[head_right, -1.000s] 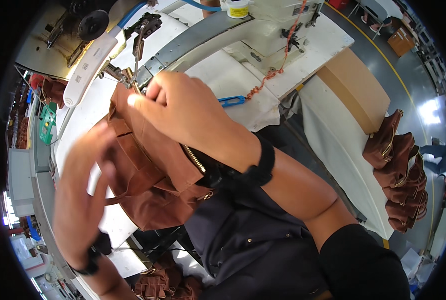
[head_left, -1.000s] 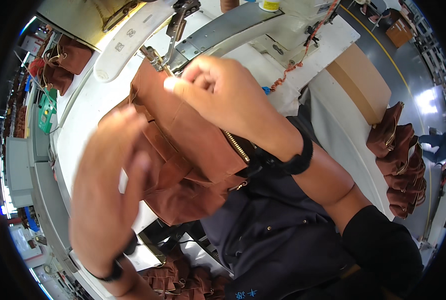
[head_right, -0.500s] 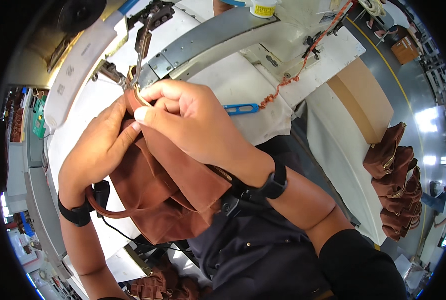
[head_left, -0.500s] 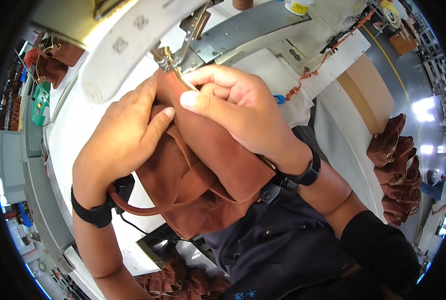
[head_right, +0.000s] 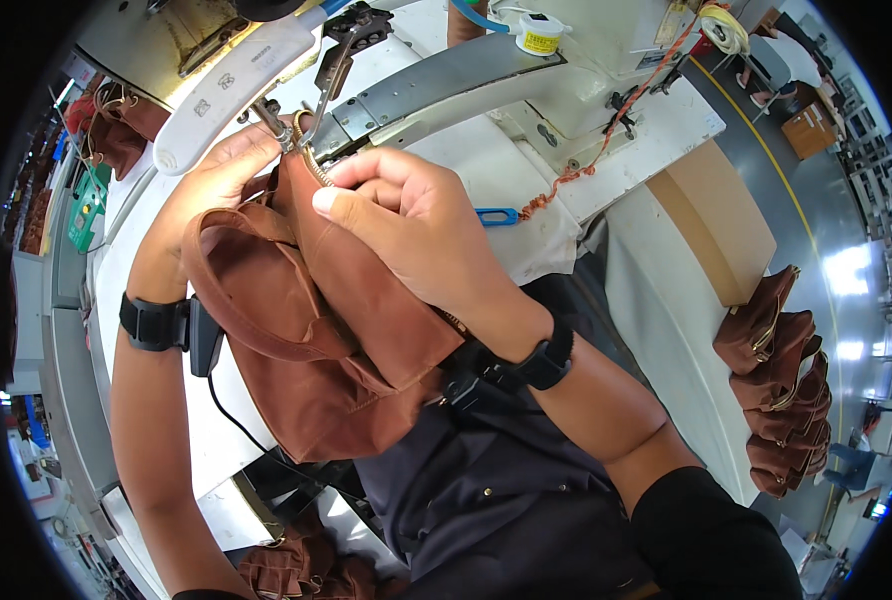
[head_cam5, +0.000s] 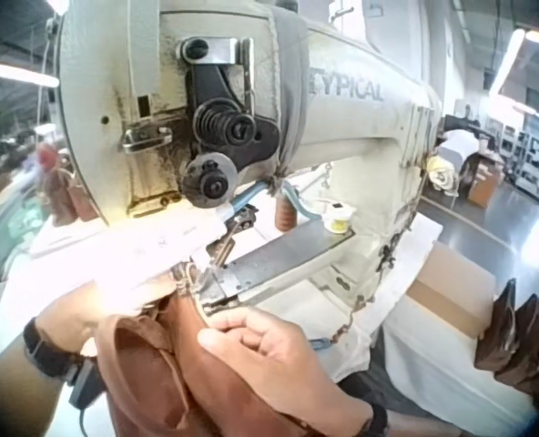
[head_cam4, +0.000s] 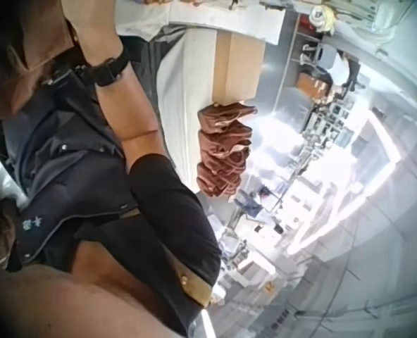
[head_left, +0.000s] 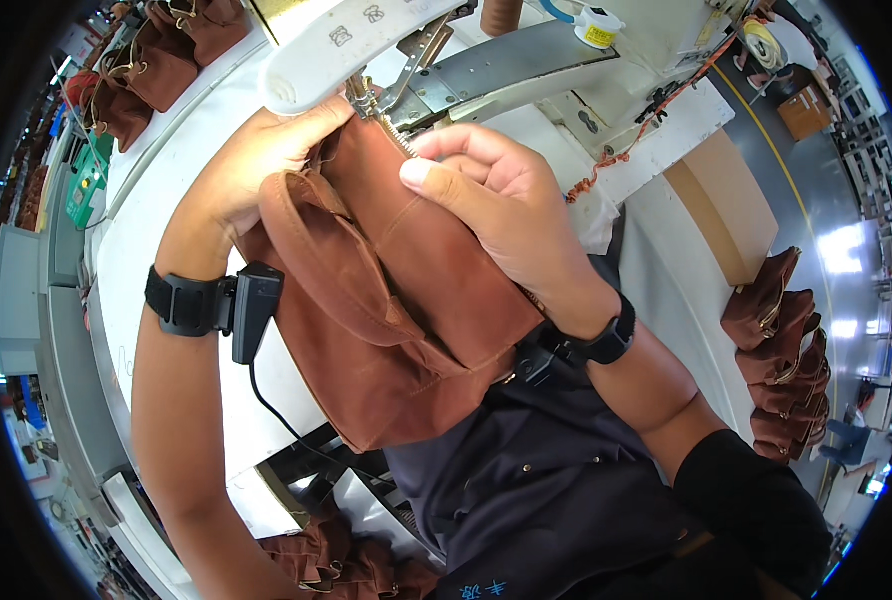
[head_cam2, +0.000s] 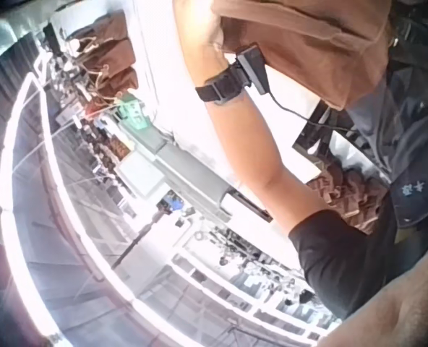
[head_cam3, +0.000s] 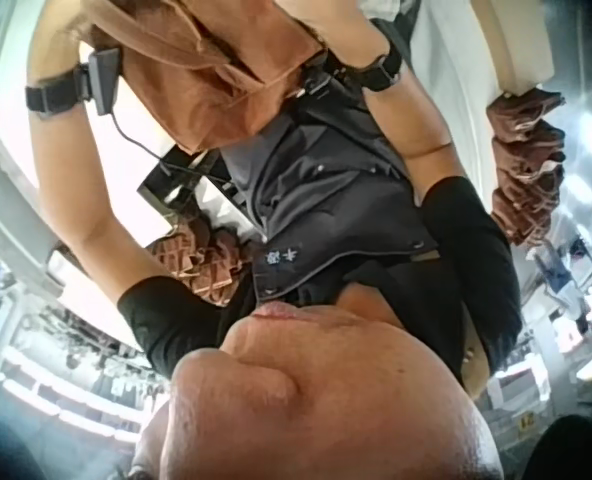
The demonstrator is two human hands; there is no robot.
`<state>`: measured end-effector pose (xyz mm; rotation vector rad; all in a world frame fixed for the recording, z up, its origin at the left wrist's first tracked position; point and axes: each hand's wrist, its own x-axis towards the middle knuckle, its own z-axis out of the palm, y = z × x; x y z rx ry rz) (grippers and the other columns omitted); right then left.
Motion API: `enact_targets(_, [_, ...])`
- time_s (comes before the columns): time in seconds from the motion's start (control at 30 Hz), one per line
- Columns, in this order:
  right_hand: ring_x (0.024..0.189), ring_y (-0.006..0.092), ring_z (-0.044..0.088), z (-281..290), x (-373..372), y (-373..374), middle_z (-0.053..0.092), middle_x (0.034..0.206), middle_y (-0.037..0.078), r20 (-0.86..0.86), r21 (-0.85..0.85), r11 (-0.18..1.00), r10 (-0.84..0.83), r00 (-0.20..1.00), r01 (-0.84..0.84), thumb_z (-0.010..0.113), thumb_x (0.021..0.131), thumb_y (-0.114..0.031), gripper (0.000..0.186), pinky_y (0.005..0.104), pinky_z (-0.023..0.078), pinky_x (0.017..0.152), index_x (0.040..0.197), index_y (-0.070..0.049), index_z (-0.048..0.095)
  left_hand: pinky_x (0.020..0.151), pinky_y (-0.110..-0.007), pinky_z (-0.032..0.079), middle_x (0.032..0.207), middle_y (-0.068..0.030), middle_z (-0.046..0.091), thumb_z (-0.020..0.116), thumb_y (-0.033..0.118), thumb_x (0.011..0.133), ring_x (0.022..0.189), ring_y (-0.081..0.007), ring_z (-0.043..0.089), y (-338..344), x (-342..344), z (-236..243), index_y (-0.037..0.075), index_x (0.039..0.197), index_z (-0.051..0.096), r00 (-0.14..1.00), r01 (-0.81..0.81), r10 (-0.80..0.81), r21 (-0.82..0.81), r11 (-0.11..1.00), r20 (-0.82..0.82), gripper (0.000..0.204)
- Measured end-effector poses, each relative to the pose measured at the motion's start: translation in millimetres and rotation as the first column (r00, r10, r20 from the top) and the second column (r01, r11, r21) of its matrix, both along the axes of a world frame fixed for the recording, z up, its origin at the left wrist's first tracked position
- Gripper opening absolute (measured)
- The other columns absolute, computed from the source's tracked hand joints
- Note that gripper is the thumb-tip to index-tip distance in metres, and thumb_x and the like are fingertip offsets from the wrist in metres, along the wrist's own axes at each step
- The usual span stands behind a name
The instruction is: Using an industrial sewing machine to assemble leather bag components, including sewing near the zipper and attaching hardware.
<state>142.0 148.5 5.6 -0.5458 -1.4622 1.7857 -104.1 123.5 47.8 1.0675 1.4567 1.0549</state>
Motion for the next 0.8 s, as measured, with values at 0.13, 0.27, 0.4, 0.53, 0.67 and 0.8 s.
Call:
enact_targets(0.13, [0.074,-0.0011,0.05,6.2,3.3,-0.5,0.065,0.08,-0.007,0.073,0.039,0.998,0.041,0.996,-0.044,0.07,0.104,-0.017,0.018,0.0201,0.041,0.063,0.104,0.001,0.071,0.105,-0.03,0.049,0.13,-0.0037,0.068,0.075,0.021,0.102,0.12,-0.0147,0.063,0.9,-5.7,-8.8,0.001,0.138,0.063,0.992,-0.068,0.05,0.166,0.984,0.113,0.044])
enact_targets(0.27, [0.08,-0.002,0.053,11.0,11.6,-3.1,0.067,0.087,-0.008,0.148,0.074,0.987,0.13,0.981,-0.142,0.068,0.107,-0.017,0.02,0.0187,0.045,0.069,0.111,0.002,0.072,0.106,-0.03,0.048,0.131,-0.0058,0.068,0.077,0.017,0.1,0.12,-0.0153,0.063,-7.0,-9.6,-16.5,-0.002,0.137,0.063,0.963,-0.136,0.1,0.13,0.982,0.251,0.043])
enact_targets(0.4, [0.079,-0.002,0.051,-1.9,11.1,-4.4,0.063,0.088,-0.009,0.082,0.057,0.991,0.115,0.99,-0.12,0.065,0.109,-0.017,0.02,0.0188,0.044,0.066,0.109,0.002,0.071,0.105,-0.03,0.05,0.13,-0.0069,0.069,0.076,0.011,0.099,0.119,-0.0158,0.065,-1.9,-1.7,-19.6,-0.003,0.136,0.063,0.939,-0.195,0.144,0.139,0.971,0.312,0.041])
enact_targets(0.53, [0.08,-0.0022,0.051,-8.1,11.4,-6.6,0.063,0.09,-0.009,0.065,0.067,0.989,0.124,0.99,-0.128,0.064,0.109,-0.018,0.021,0.019,0.044,0.066,0.109,0.002,0.07,0.102,-0.029,0.051,0.122,-0.0039,0.069,0.074,0.003,0.098,0.113,-0.0152,0.065,-1.8,-0.4,-15.5,0.001,0.132,0.064,0.921,-0.239,0.189,0.11,0.965,0.34,0.035])
enact_targets(0.67, [0.08,-0.0023,0.051,-5.5,10.8,-12.6,0.064,0.089,-0.009,0.01,0.003,0.992,0.123,0.992,-0.123,0.064,0.109,-0.017,0.02,0.0187,0.044,0.066,0.109,0.003,0.069,0.097,-0.028,0.053,0.114,-0.0039,0.07,0.073,0.0,0.098,0.108,-0.0153,0.067,-5.0,-6.1,-15.3,0.002,0.124,0.068,0.917,-0.25,0.208,0.085,0.965,0.34,0.027])
enact_targets(0.8, [0.079,-0.0026,0.05,-6.4,13.0,-15.2,0.062,0.087,-0.009,-0.044,-0.08,0.986,0.141,0.989,-0.144,0.065,0.109,-0.017,0.019,0.0189,0.043,0.067,0.107,0.002,0.07,0.095,-0.03,0.055,0.11,-0.0043,0.07,0.075,-0.004,0.094,0.104,-0.0169,0.068,-5.2,-8.3,-15.0,0.002,0.12,0.069,0.928,-0.283,0.244,0.107,0.953,0.282,0.027])
